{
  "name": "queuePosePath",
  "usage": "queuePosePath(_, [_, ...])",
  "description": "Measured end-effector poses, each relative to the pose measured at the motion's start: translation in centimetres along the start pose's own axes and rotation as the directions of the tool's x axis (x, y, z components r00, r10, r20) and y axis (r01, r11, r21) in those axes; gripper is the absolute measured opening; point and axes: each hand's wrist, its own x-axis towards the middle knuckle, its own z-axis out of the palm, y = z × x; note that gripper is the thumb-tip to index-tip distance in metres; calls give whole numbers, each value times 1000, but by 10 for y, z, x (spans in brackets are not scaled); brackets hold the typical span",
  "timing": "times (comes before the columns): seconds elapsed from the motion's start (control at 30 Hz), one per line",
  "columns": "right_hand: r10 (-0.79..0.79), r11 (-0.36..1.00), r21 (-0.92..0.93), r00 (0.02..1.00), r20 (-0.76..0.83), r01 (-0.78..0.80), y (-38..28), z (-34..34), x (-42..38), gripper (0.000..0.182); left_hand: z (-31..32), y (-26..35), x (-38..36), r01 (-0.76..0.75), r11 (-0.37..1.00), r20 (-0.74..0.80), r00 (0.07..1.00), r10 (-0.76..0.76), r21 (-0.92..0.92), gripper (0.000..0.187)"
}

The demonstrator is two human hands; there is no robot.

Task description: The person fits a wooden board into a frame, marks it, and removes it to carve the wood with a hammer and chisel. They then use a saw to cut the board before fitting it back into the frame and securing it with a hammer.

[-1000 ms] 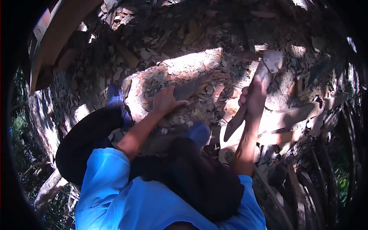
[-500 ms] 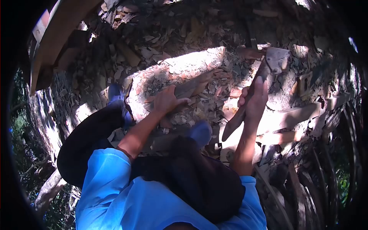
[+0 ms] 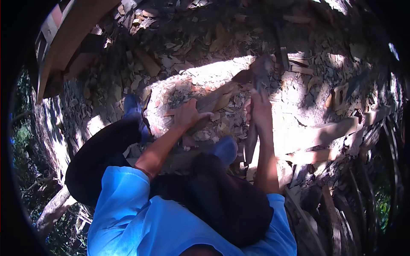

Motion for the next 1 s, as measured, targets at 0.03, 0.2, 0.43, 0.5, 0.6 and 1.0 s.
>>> queuePosePath(0.03, [11, 1000, -7, 998, 59, -10, 35, 13, 10, 30, 5, -6, -3, -6, 1000, 0, 1000, 6, -2, 94])
queuePosePath(0.2, [-132, 957, 247, 986, -104, 155, -44, -31, -14, 25, 13, -8, -5, 7, 1000, 1, 1000, -7, -17, 98])
queuePosePath(0.43, [-146, 978, 149, 989, -4, 145, -8, 5, 4, 29, 10, -10, -2, 24, 995, -48, 998, -29, -93, 99])
queuePosePath(0.5, [-82, 996, 42, 994, 68, 79, 25, 12, -1, 32, 19, -8, -19, 28, 996, 7, 1000, -27, -84, 99])
queuePosePath(0.6, [-120, 987, 107, 992, -25, 122, -23, 1, -1, 27, 8, -18, 3, 6, 999, 9, 1000, -6, 33, 98])
queuePosePath(1.0, [-3, 999, 42, 998, 65, 0, 21, 10, 6, 30, 22, -20, -3, -20, 1000, -75, 997, 22, 23, 100])
